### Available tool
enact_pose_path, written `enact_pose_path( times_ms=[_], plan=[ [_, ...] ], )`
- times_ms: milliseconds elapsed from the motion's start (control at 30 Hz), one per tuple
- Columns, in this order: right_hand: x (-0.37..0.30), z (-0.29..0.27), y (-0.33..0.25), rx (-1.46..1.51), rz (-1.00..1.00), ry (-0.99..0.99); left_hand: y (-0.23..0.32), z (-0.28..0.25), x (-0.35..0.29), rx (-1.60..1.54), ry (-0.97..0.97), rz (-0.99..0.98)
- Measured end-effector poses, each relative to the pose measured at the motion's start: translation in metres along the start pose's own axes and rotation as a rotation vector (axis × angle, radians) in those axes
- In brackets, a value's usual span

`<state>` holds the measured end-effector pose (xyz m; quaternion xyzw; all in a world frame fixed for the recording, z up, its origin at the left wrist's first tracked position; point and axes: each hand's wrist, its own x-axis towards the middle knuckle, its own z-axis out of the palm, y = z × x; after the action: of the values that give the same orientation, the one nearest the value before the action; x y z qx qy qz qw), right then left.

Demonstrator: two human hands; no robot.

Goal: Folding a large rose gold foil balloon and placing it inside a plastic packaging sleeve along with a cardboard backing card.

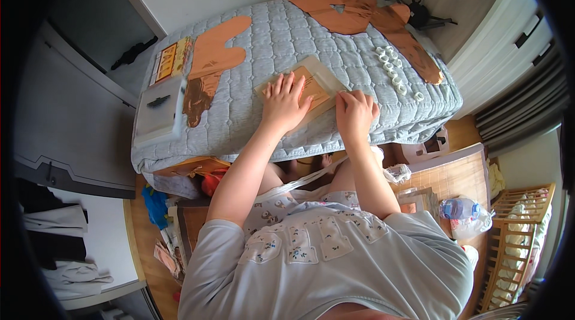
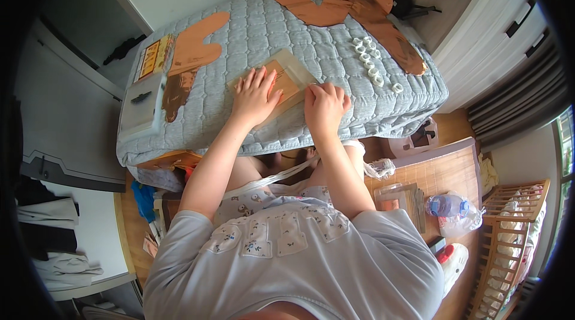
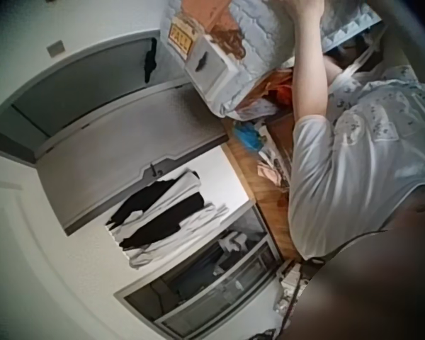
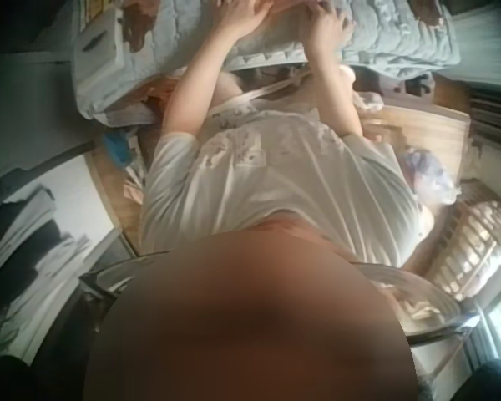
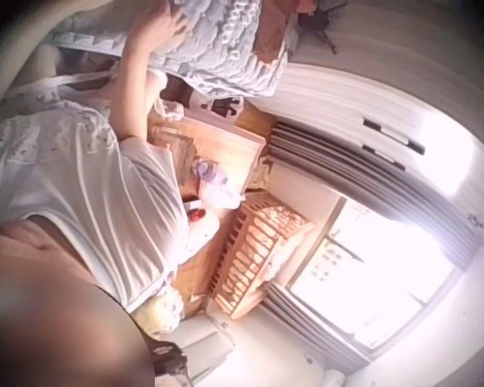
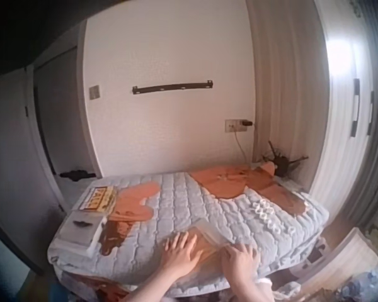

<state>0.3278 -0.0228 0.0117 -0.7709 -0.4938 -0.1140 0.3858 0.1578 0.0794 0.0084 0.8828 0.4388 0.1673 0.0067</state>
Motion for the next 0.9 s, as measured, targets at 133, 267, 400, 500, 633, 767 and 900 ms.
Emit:
enact_pose_path(
  times_ms=[133,267,400,500,633,767,900],
  plan=[
    [-0.041,-0.019,-0.021,-0.106,-0.147,-0.098,-0.001,0.002,-0.004,-0.011,0.013,-0.004],
    [-0.059,-0.021,-0.026,-0.22,-0.249,-0.213,0.0,0.003,-0.002,-0.011,0.03,0.005],
    [-0.055,-0.021,-0.028,-0.103,-0.37,-0.298,-0.003,0.004,0.0,-0.017,0.04,0.011],
    [-0.051,-0.031,-0.038,-0.057,-0.311,-0.36,-0.004,0.004,-0.001,-0.033,0.032,0.016],
    [-0.047,-0.022,-0.031,0.022,-0.349,-0.436,-0.005,0.003,0.003,-0.062,-0.019,0.008],
    [-0.04,-0.014,-0.02,0.0,-0.513,-0.396,-0.008,0.006,0.003,-0.088,-0.027,-0.019],
    [-0.033,-0.017,-0.015,-0.039,-0.599,-0.394,-0.007,0.001,0.004,-0.113,-0.048,-0.027]
  ],
)
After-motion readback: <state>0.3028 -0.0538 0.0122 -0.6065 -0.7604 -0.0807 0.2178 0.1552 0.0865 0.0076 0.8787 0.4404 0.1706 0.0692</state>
